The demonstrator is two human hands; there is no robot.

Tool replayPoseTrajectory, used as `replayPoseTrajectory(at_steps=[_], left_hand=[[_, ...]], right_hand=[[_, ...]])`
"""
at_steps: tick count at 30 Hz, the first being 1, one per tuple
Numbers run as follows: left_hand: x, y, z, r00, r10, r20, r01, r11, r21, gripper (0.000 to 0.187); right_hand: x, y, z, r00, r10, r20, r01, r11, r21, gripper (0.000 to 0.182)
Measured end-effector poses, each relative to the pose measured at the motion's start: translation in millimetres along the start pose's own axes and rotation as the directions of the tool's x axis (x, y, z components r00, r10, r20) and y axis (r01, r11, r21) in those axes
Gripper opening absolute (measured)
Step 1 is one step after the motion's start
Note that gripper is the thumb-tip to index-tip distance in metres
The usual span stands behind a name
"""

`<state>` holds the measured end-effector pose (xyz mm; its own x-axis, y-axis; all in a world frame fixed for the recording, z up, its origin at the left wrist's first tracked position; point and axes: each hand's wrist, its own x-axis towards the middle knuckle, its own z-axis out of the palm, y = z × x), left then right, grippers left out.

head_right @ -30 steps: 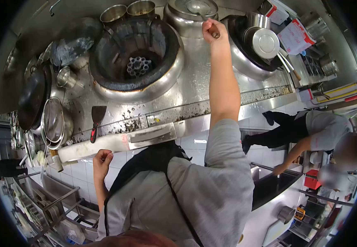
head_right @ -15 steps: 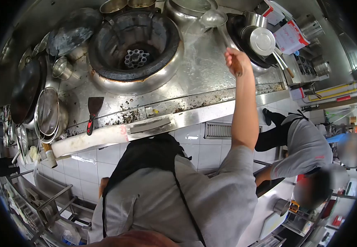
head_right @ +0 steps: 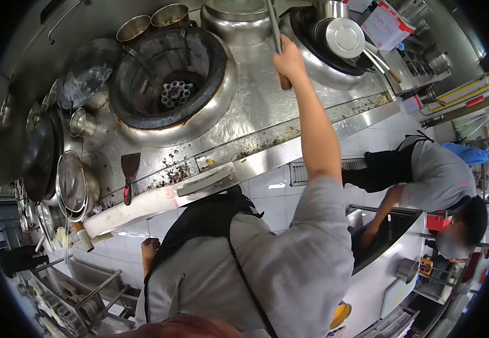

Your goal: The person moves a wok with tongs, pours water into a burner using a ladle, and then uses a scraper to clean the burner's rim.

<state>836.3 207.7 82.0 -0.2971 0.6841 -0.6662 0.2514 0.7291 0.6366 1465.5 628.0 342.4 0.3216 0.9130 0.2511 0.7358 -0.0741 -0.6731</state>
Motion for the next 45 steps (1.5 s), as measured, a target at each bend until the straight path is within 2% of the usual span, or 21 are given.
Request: replayPoseTrajectory(at_steps=[3,7,10,11,13,14,16,18,19,20,21,23,24,25,28,32,36,38,41,43,45], left_hand=[[-19,11,4,0.992,0.114,-0.046,-0.114,0.993,0.018,0.022],[-40,-17,8,0.995,0.052,-0.080,-0.053,0.999,-0.011,0.027],[-11,-161,-7,0.897,0.416,0.151,-0.443,0.831,0.338,0.032],[-10,-199,-4,0.938,0.326,0.114,-0.346,0.875,0.338,0.035],[-28,-195,9,0.990,0.135,0.037,-0.140,0.935,0.327,0.042],[-35,-198,12,0.995,0.100,0.030,-0.104,0.937,0.335,0.043],[-43,-226,15,0.999,0.032,0.023,-0.038,0.936,0.351,0.045],[-36,-210,21,0.966,0.150,0.209,-0.256,0.640,0.724,0.028],[-26,-244,13,0.886,0.341,0.314,-0.460,0.563,0.686,0.023],[-31,-232,14,0.797,0.576,0.184,-0.560,0.589,0.583,0.016],[-5,-245,21,0.988,0.057,0.146,-0.130,0.822,0.554,0.013],[-43,-104,27,0.994,0.099,-0.054,-0.099,0.995,0.008,0.021],[-34,-107,25,0.964,0.264,-0.041,-0.265,0.964,-0.022,0.025],[-10,-118,25,0.981,0.192,-0.022,-0.190,0.981,0.046,0.026],[16,-79,31,0.996,-0.072,-0.056,0.073,0.997,0.005,0.025],[28,-50,25,0.998,-0.021,0.059,0.018,0.998,0.062,0.023],[11,35,-4,0.965,-0.046,0.259,0.022,0.995,0.095,0.025],[11,70,-21,0.955,0.122,0.270,-0.118,0.992,-0.032,0.025],[21,131,-35,0.889,0.456,-0.048,-0.457,0.889,-0.018,0.031],[28,172,-35,0.726,0.611,-0.316,-0.557,0.792,0.250,0.026],[36,204,-30,0.511,0.766,-0.390,-0.545,0.639,0.543,0.024]], right_hand=[[64,6,40,0.998,-0.056,-0.018,0.056,0.998,-0.019,0.032],[105,9,78,0.978,0.148,0.148,-0.182,0.950,0.254,0.014],[116,10,81,0.871,0.211,0.443,-0.477,0.577,0.663,0.021],[119,18,82,0.834,0.127,0.536,-0.550,0.257,0.795,0.024],[112,21,63,0.800,0.002,0.600,-0.600,-0.013,0.800,0.025],[102,15,61,0.804,0.059,0.591,-0.537,-0.353,0.766,0.022],[90,28,50,0.812,-0.063,0.581,-0.555,-0.391,0.734,0.016],[70,37,36,0.797,-0.120,0.592,-0.572,-0.466,0.675,0.037],[54,32,23,0.788,-0.123,0.603,-0.584,-0.460,0.669,0.037],[39,34,14,0.771,-0.210,0.601,-0.610,-0.513,0.603,0.037],[24,36,5,0.764,-0.207,0.611,-0.608,-0.548,0.574,0.039],[-11,37,-13,0.768,-0.179,0.615,-0.608,-0.506,0.612,0.043],[-28,40,-20,0.758,-0.173,0.629,-0.621,-0.487,0.614,0.043],[-42,48,-26,0.713,-0.230,0.663,-0.683,-0.444,0.581,0.038],[-93,45,-36,0.731,0.086,0.677,-0.644,-0.241,0.726,0.032],[-160,51,-29,0.765,0.334,0.551,-0.631,0.216,0.745,0.032],[-220,36,-22,0.866,0.365,0.343,-0.495,0.722,0.483,0.054],[-240,59,-12,0.904,0.328,0.275,-0.401,0.874,0.276,0.065],[-265,82,3,0.954,0.247,0.172,-0.253,0.967,0.016,0.070],[-279,108,13,0.982,0.152,0.114,-0.126,0.970,-0.206,0.068],[-294,110,19,0.993,0.091,0.072,-0.059,0.931,-0.360,0.067]])
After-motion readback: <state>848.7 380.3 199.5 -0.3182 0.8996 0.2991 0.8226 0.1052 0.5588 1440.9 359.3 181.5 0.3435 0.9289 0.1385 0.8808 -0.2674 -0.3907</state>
